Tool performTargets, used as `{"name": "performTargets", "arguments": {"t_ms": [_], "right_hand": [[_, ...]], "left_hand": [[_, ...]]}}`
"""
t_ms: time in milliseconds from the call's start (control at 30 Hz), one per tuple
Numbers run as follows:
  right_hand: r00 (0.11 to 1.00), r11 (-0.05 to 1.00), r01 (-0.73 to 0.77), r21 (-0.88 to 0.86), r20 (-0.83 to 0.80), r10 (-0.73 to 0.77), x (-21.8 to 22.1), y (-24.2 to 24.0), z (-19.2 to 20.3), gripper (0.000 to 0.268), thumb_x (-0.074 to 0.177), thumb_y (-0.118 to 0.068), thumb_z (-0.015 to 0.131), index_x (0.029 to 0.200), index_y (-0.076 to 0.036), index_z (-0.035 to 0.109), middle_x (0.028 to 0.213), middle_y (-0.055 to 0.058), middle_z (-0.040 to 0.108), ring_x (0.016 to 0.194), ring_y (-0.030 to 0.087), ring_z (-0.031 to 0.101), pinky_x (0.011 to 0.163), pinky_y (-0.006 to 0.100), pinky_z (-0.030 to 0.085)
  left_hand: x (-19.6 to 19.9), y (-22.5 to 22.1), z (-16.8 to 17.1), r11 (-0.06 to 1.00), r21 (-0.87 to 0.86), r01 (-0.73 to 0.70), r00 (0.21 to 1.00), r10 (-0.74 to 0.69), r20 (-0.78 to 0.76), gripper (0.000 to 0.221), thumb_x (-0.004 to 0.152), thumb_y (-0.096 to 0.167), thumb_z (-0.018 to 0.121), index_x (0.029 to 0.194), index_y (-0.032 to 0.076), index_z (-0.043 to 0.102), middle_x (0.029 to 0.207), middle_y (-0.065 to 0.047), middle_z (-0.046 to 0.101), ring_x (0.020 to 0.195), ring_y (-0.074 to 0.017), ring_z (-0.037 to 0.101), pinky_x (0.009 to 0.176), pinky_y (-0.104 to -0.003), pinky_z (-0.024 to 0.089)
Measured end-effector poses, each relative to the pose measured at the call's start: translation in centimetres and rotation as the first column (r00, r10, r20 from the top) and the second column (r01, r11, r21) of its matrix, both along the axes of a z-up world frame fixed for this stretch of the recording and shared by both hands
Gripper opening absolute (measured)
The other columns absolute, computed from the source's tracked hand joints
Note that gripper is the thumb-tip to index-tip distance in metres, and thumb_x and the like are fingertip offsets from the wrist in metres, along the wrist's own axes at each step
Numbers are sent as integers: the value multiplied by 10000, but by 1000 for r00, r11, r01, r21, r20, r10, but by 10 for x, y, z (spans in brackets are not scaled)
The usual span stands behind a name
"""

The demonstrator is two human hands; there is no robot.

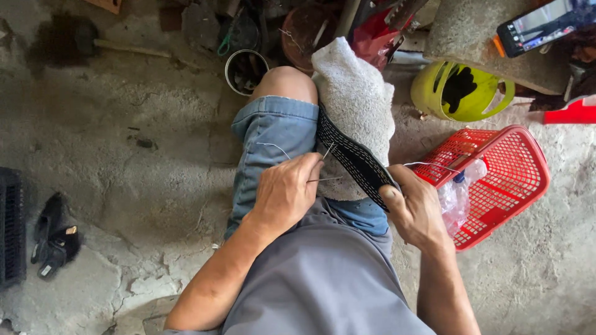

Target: Hand-stitching a replacement sole onto a shoe using a needle and thread

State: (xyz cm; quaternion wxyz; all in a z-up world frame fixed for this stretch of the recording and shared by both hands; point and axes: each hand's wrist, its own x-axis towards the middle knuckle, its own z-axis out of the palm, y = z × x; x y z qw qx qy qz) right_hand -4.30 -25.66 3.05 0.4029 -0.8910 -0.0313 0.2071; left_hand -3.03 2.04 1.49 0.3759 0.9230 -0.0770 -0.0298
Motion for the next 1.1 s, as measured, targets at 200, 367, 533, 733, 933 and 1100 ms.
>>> {"name": "performTargets", "arguments": {"t_ms": [200, 367, 533, 733, 933, 1100], "right_hand": [[768, 654, 640, 403, -295, -569, 5, -44, -46, 639, 1006, -783, 366, 1008, -198, 623, 758, -78, 557, 598, 43, 645, 534, 212, 569], [706, 483, 690, 539, -356, -612, 25, -33, 10, 238, 1091, -219, 572, 864, -154, 603, 939, 56, 567, 860, 163, 566, 653, 269, 559], [855, -58, 405, 912, -401, -330, 17, -11, 21, 364, 1091, -378, 595, 859, -145, 439, 1036, 60, 584, 797, 190, 425, 419, 253, 301], [999, 926, 14, 377, 32, -28, 31, 22, 44, 1054, 664, -621, 780, 1460, 10, 499, 788, 150, 611, 543, 185, 574, 466, 289, 421], [965, 984, -167, -54, 197, 175, 16, 24, 21, 554, 1062, -437, 293, 1267, -34, 612, 1073, 177, 616, 747, 427, 623, 608, 517, 517], [938, 1000, -5, 16, 346, -1, 2, 22, -10, 491, 1076, -406, 283, 738, -169, 549, 655, 27, 490, 503, 257, 475, 474, 366, 393]], "left_hand": [[3, -10, 15, 981, -187, -42, 990, 16, -137, 83, 995, 171, 608, 1045, 183, 673, 704, -98, 684, 737, -368, 720, 575, -451, 553], [2, -21, 14, 978, -206, 14, 999, -7, 34, 256, 945, 25, 595, 1178, 68, 692, 891, -95, 755, 734, -336, 708, 587, -435, 507], [-3, -27, 11, 986, -160, 41, 999, -35, 41, 345, 894, -23, 555, 1203, 55, 685, 791, -83, 701, 685, -335, 676, 554, -457, 477], [1, -29, 12, 972, -236, 14, 1000, -18, -15, 273, 944, -9, 575, 1180, 34, 705, 754, -135, 723, 710, -335, 738, 602, -413, 580], [2, -35, 10, 975, -220, 39, 999, -41, -7, 339, 936, 22, 565, 1250, 79, 678, 703, -90, 677, 700, -311, 719, 597, -416, 572], [5, -39, 10, 981, -184, 64, 998, -61, 20, 343, 913, -10, 577, 1234, 53, 683, 683, -99, 679, 648, -304, 712, 569, -397, 565]]}}
